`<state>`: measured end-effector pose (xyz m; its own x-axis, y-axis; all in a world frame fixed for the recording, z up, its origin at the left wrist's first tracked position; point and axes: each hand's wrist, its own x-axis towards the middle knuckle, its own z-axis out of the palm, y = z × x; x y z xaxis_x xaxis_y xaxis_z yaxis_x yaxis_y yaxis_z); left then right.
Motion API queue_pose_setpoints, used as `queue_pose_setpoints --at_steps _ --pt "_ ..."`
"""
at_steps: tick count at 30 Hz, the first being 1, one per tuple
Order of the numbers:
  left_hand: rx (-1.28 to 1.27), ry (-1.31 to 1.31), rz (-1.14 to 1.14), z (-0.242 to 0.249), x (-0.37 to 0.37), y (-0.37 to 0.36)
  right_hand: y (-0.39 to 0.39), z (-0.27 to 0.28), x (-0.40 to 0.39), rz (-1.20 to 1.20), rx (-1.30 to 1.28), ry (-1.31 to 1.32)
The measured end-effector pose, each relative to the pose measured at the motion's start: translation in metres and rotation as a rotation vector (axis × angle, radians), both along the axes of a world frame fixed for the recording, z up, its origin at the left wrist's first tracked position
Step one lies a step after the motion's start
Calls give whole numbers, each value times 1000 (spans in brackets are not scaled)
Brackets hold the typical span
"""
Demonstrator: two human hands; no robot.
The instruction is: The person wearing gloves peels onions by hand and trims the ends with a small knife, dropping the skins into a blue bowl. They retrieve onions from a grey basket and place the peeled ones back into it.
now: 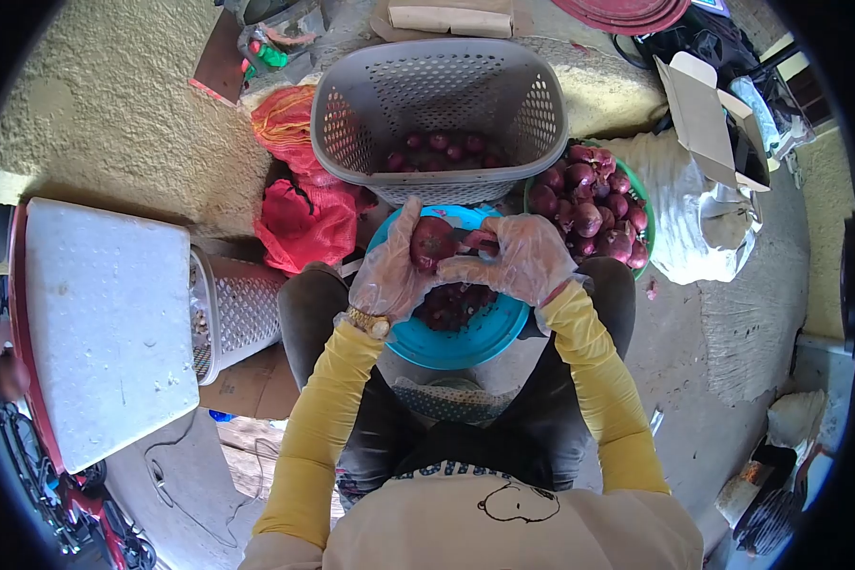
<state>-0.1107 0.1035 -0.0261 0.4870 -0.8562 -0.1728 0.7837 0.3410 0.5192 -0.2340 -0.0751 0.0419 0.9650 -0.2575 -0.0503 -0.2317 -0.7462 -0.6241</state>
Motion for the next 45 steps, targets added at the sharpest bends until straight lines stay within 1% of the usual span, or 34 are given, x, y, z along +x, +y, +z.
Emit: queue_pose_setpoints --at_steps 1,5,9,12,14,15,17,18,20,25,30,33,35,36,37,38,40,42,44,45 --pt "32 22 -23 4 0 -2 0 0 1 -9 2 49" --pt "163 110 -115 22 -2 -9 -1 -2 1 -7 -52 20" --pt "259 175 -187 34 -6 -16 -2 3 2 -9 -151 90" --pt "307 99 -181 35 -7 -17 -3 4 2 -4 -179 109" --pt "227 125 -266 33 -5 -14 -3 5 1 0 -177 103" --pt "228 126 -266 34 -4 -14 -3 5 1 3 -193 90" --pt "280 41 -289 34 -4 -12 -2 3 0 6 -210 78" --pt "280 41 -290 34 -3 -12 -3 0 1 12 -246 71" --pt "379 -118 -316 34 -2 -11 -2 -2 0 17 -281 65" --pt "374 -17 -294 33 -6 -9 0 -1 -2 32 -274 85" --pt "360 36 -237 38 -12 -11 5 -15 -3 4 -284 82" --pt "420 -29 -219 38 -13 -8 9 -20 -4 -20 -268 107" --pt "478 -540 -177 41 -17 -5 11 -22 -6 -32 -257 121" --pt "476 -540 -179 35 -15 -7 13 -22 -7 -66 -194 64" --pt "436 -234 -191 25 -11 -9 15 -23 -7 -98 -131 7" --pt "390 70 -199 16 -9 -9 16 -20 -6 -98 -131 8" --pt "395 89 -174 20 -12 -10 19 -13 -4 -119 -129 96" --pt "397 106 -149 20 -12 -11 16 -14 -5 -103 -129 59" --pt "329 240 -187 17 -11 -9 13 -16 -5 -86 -127 20" --pt "329 240 -188 19 -11 -11 10 -17 -4 -59 -134 8"
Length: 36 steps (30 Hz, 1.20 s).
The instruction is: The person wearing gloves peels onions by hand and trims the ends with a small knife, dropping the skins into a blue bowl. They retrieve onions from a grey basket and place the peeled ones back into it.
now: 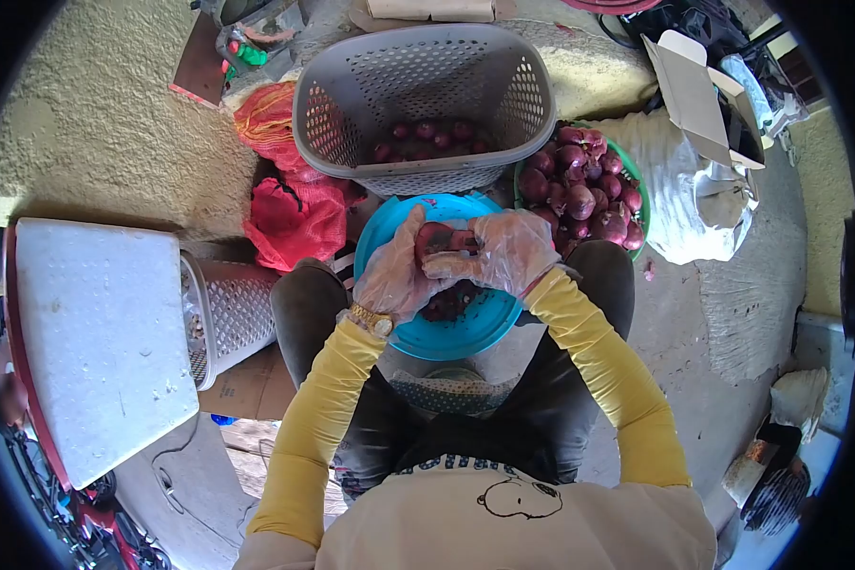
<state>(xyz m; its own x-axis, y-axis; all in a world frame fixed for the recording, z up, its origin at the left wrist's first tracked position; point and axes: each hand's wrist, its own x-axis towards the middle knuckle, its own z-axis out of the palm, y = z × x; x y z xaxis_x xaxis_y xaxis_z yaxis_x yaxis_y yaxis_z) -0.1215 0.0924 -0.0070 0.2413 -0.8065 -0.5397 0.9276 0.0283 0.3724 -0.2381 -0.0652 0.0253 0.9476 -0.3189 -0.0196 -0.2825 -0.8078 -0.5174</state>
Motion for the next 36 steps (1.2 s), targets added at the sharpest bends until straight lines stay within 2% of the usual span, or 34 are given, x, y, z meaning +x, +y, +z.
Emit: queue_pose_setpoints --at_steps 3,5,6,7,8,9,11,14,17,18,20,21,23,24,26,27,29,33,35,36 --pt "-10 108 44 5 -2 -6 -7 -3 1 49 -42 27" --pt "33 139 174 5 -5 -8 -9 -3 3 69 -78 64" --pt "33 139 174 -22 -4 -8 -10 -4 5 66 -128 97" --pt "64 -116 191 -72 -1 -6 -9 -4 6 63 -178 130" --pt "94 -371 205 -99 0 -4 -9 -5 5 64 -176 129" --pt "94 -371 204 -88 -2 -4 -9 -5 4 85 -153 74" --pt "134 -201 296 -55 -9 -4 -7 -6 1 106 -132 22" --pt "106 -105 318 -96 0 0 0 -6 4 80 -128 7" --pt "32 -99 338 -78 -3 6 6 -8 9 43 -108 59" --pt "31 -100 334 -57 -5 2 8 -7 9 18 -57 52" --pt "-81 427 420 -8 -15 -9 10 -10 8 -12 -4 46" --pt "-79 428 416 -4 -18 -12 12 -15 8 -16 -14 11" --pt "-25 428 570 0 -23 -16 13 -20 8 -23 -24 -25" --pt "-24 428 568 -8 -21 -12 13 -22 8 -38 25 -6" --pt "-194 488 438 -30 -16 -2 12 -22 9 -51 76 14" --pt "-193 488 438 -23 -18 -4 11 -22 10 -45 103 41" --pt "-70 273 448 -3 -24 -11 6 -20 10 -42 127 70" --pt "-107 198 334 -11 -11 -11 -2 -17 9 5 159 -41" --pt "-3 -188 242 -36 -5 -8 -4 -17 9 5 162 -57" --pt "-1 -192 245 -33 -3 -5 -6 -14 10 6 173 -12"
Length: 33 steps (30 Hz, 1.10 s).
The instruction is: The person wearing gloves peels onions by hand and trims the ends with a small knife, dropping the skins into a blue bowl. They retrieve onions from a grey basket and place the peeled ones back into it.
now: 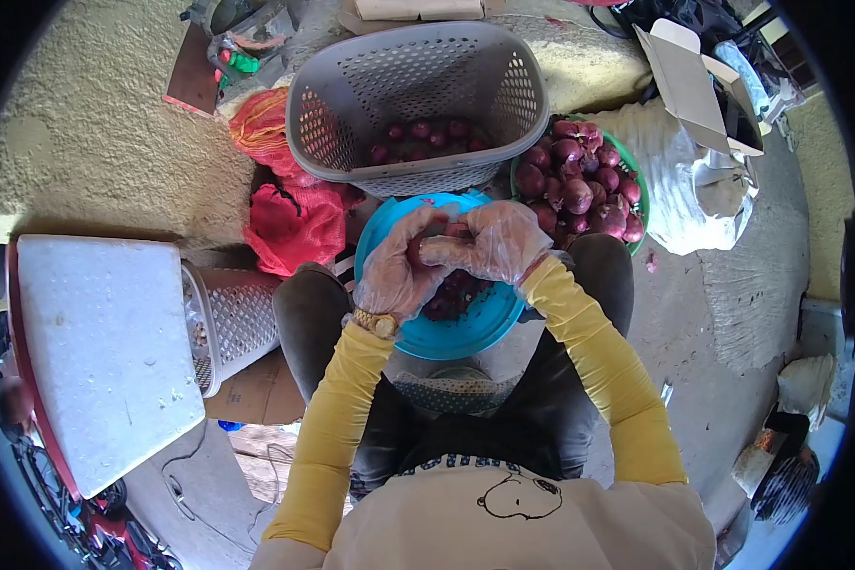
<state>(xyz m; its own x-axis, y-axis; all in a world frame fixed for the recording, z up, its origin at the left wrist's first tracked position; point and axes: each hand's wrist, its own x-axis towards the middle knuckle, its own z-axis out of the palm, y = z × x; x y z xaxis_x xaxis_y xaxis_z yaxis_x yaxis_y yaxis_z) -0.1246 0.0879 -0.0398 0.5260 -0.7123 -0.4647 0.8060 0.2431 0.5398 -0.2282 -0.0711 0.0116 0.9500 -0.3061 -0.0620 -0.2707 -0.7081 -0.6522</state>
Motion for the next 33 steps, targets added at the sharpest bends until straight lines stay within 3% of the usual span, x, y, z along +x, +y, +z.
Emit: queue_pose_setpoints --at_steps 2,3,5,6,8,9,12,14,24,26,29,33 --pt "-232 282 -53 6 2 4 -2 8 0 2 7 46" --pt "-233 284 -55 0 1 3 -1 13 -1 39 -49 60" --pt "95 -156 -22 -18 -3 1 1 13 -2 79 -103 74" --pt "96 -157 -21 -12 -9 3 1 11 -2 89 -94 63" --pt "237 -953 -86 7 -25 6 3 11 -2 96 -84 50" --pt "236 -953 -89 5 -27 4 7 13 -1 73 -92 37" --pt "186 -756 33 0 -26 -2 14 11 2 16 -83 69" --pt "-280 356 202 3 -16 -6 16 4 3 -16 -65 116" --pt "-227 269 231 -2 -14 -4 14 -8 2 -23 37 127" --pt "319 -1027 66 -13 -15 -1 4 -3 3 25 55 165" --pt "135 -1038 -103 25 -9 4 -2 6 3 80 -8 163" --pt "208 -1277 -98 17 -10 5 2 4 0 94 -90 -26"
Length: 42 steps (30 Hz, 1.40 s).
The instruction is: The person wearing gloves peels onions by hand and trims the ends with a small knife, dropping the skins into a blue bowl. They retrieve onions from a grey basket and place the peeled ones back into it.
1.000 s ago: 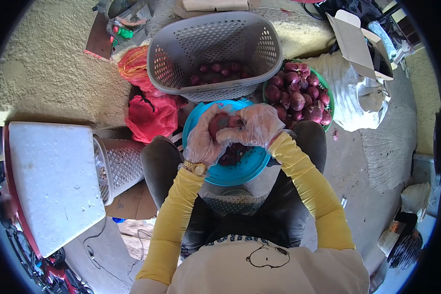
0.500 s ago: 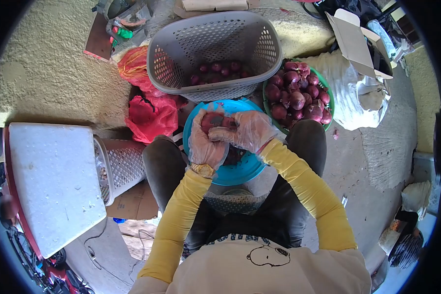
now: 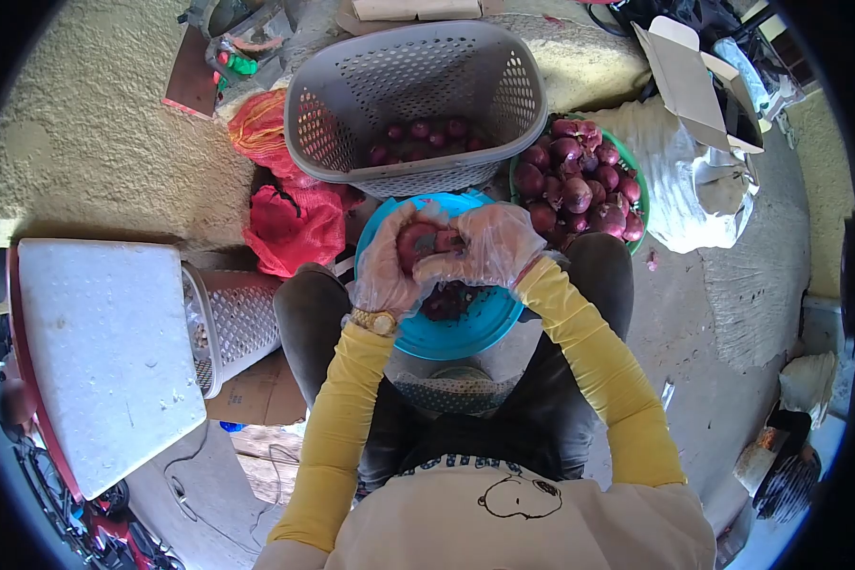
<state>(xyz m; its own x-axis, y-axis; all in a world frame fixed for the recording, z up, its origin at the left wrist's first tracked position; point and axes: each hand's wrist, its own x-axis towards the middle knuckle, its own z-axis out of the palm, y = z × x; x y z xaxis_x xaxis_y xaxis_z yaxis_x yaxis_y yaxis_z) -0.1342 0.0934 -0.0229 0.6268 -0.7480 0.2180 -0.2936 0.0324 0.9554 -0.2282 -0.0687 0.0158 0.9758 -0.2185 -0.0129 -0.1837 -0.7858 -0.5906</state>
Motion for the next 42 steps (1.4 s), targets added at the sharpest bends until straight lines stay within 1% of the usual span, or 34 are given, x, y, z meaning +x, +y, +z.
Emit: queue_pose_setpoints --at_steps 2,3,4,5,6,8,9,10,11,12,13,14,15,17,18,19,20,21,22,23,26,27,28,29,30,32,33,35,36,37,38,39,41,42 --pt "-107 789 142 -27 5 -6 2 -1 0 21 -53 -50" --pt "-106 790 143 -29 8 -8 4 0 1 18 -75 47" --pt "-283 1163 128 -31 11 -10 5 0 1 17 -97 146" --pt "-469 1532 108 -32 13 -10 7 -2 1 18 -97 147" --pt "-470 1532 110 -32 9 -11 9 -7 2 -16 -86 150" --pt "-376 1121 333 -31 -3 -16 15 -14 2 -49 -74 153" --pt "-375 1121 333 -30 -7 -18 19 -15 1 -94 -7 61" --pt "-444 1092 333 -29 -9 -19 21 -16 2 -137 59 -33" --pt "-513 1060 334 -28 -10 -19 22 -16 3 -135 60 -34" --pt "-513 1059 334 -27 -9 -19 22 -13 4 -132 74 35" --pt "-576 1219 277 -25 -6 -17 22 -11 4 -130 88 104" --pt "-639 1377 216 -23 -3 -16 20 -9 4 -129 88 105" --pt "-639 1377 216 -25 1 -13 18 -8 3 -116 98 78" --pt "-542 1473 10 -28 9 -11 8 -9 3 -106 104 54" --pt "-543 1476 6 -19 9 -12 0 -12 5 -84 43 117" --pt "-437 1553 11 -1 9 -13 -3 -10 6 -61 -15 178" --pt "-328 1625 17 9 9 -12 -4 -7 5 -61 -14 176" --pt "-325 1624 18 1 8 -8 -3 5 3 -34 -15 105" --pt "-251 1338 33 -13 6 -3 -3 12 1 -7 -18 33" --pt "-180 1052 46 -28 6 1 -3 7 1 -9 -18 33" --pt "-187 996 6 -37 5 5 1 -12 0 4 -77 -47" --pt "-187 997 4 -31 0 1 3 -12 0 -19 -102 42" --pt "-162 884 102 -17 -7 -5 5 -12 0 -41 -126 133" --pt "-136 771 200 -10 -12 -8 8 -10 1 -41 -125 134" --pt "-138 770 199 -12 -10 -9 11 -5 3 -55 -105 181" --pt "-348 1100 234 -24 -8 -9 13 -6 3 -69 -84 229" --pt "-349 1101 234 -32 -8 -8 14 -11 3 -78 -67 187" --pt "-288 1065 312 -47 -7 -7 17 -19 2 -87 -49 144" --pt "-289 1065 310 -44 -5 -7 19 -20 1 -108 9 96" --pt "-411 1233 262 -41 -3 -6 20 -21 0 -129 67 48" --pt "-536 1397 212 -38 -2 -5 21 -21 1 -126 67 48" --pt "-537 1396 214 -38 -3 -5 21 -21 2 -135 79 65" --pt "-312 892 234 -38 -10 -7 18 -20 1 -145 88 83" --pt "-313 891 234 -32 -10 -5 13 -18 2 -115 131 113"
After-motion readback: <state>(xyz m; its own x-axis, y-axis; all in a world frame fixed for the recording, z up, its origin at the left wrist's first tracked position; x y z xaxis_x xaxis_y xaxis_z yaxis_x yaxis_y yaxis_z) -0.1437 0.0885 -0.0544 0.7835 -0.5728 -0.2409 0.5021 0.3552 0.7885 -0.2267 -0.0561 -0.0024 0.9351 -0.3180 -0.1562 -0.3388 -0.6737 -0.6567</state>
